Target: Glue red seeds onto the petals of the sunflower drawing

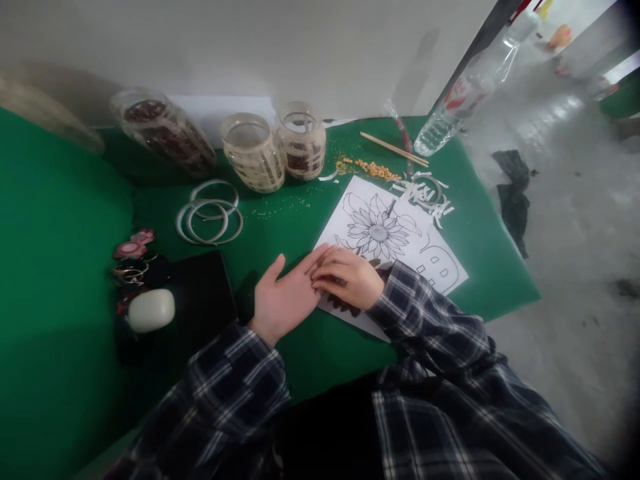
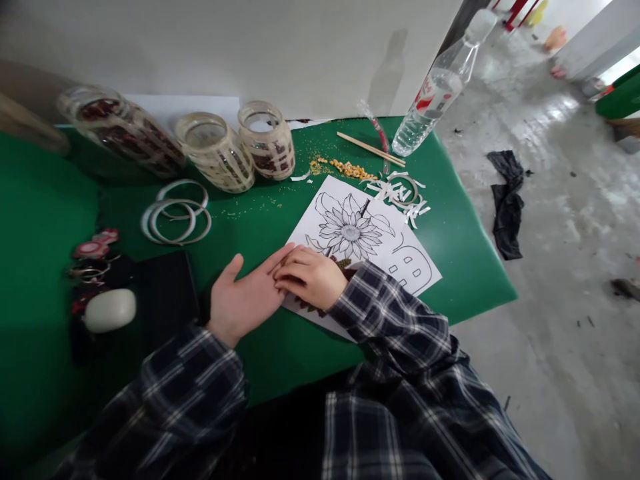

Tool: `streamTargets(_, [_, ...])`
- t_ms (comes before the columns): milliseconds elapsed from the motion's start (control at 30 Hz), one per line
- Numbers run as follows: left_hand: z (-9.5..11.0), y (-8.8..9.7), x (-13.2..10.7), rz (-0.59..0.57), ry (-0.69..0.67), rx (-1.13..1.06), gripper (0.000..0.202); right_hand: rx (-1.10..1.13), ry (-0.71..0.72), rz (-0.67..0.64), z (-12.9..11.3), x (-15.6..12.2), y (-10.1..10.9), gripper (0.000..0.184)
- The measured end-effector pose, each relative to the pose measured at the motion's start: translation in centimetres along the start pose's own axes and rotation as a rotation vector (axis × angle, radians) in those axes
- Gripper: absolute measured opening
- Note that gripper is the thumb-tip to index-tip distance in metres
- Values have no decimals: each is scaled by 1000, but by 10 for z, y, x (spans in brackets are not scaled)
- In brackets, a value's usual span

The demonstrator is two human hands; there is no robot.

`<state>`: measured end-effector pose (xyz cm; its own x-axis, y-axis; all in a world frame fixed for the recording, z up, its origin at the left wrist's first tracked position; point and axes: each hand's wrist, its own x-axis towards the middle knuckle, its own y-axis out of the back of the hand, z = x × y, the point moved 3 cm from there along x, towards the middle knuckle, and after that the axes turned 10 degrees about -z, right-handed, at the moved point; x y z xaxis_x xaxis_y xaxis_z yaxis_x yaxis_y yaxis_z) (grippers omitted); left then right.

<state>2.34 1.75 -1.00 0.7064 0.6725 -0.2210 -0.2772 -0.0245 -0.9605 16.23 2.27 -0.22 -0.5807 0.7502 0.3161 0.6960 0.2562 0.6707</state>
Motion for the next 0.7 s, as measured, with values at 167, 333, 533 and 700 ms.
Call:
streamTargets(167, [-2,-2,-2,-60,54,35,79,108,-31,-51,0,-1,2,13])
streamTargets(333, [-5,-3,-3,-74,66,54,81,85,-71,-103,-1,-2,3,15])
streamTargets(533, [-3,-1,-3,-80,16,74,79,130,-79,-84,6,-5,25,16])
streamTargets(700, [6,1,-4,-62,-122,96,71,51,-143,-93,33,-14,56,15])
